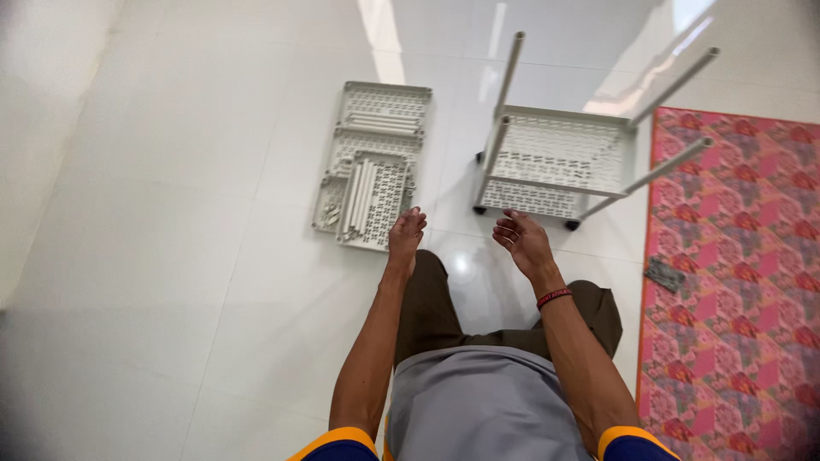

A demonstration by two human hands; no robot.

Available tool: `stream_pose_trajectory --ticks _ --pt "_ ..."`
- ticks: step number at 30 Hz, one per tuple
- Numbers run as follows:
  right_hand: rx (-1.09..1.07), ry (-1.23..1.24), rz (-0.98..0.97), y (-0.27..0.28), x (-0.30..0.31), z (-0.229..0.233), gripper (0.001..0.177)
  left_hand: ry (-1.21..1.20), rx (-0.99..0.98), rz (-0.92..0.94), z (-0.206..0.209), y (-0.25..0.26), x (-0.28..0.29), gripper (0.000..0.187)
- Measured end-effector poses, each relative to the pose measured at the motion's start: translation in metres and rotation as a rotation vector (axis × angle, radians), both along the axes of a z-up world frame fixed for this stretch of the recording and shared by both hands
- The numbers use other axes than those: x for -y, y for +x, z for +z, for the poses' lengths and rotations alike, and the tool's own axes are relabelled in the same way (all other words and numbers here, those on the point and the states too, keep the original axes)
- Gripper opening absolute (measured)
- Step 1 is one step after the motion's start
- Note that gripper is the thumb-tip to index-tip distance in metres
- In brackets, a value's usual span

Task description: The person assembles a white plastic shelving unit by inserting vertical poles into the perforated shelves and securing them with small plastic connectors. They handle multiple shelves and poles, aligning and snapping parts together on a tiled floor.

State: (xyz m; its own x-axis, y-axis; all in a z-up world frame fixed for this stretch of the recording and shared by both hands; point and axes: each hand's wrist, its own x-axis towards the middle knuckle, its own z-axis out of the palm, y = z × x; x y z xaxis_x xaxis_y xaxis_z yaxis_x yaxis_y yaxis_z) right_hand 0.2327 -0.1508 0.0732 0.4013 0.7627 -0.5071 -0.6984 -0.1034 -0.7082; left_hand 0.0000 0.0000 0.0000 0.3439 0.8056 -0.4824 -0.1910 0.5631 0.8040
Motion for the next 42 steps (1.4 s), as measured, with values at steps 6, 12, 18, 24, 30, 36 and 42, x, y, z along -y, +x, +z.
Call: stream_pose_trajectory --ticks 6,12,18,24,30,36,42 --pt "0.068 -0.091 0.185 -0.053 -0.058 0.004 0.030 -0.069 -0.027 0.136 -0.011 -0.076 -0.011 0.039" --pt "0.094 -0.158 0.278 -0.074 -0.138 -0.007 0.032 -0.184 -0.073 0.290 -0.045 -0.127 -0.032 0.038" --pt "0.096 -0.205 0.350 -0.088 -0.215 -0.038 0.031 -0.294 -0.092 0.386 -0.100 -0.157 -0.037 0.043" --pt "0.080 -0.293 0.375 -0.089 -0.279 -0.091 0.027 -0.411 -0.219 0.504 -0.146 -0.156 -0.046 0.048" --pt "0.354 -0.388 0.369 -0.078 -0.335 -0.152 0.044 -0.536 -0.342 0.462 -0.159 -0.145 -0.053 0.063" --pt "0.544 -0.549 0.393 -0.067 -0.373 -0.191 0.058 -0.609 -0.371 0.419 -0.154 -0.130 -0.069 0.065" --pt "0.527 -0.544 0.423 -0.066 -0.383 -0.218 0.055 -0.610 -0.381 0.412 -0.167 -0.123 -0.080 0.049"
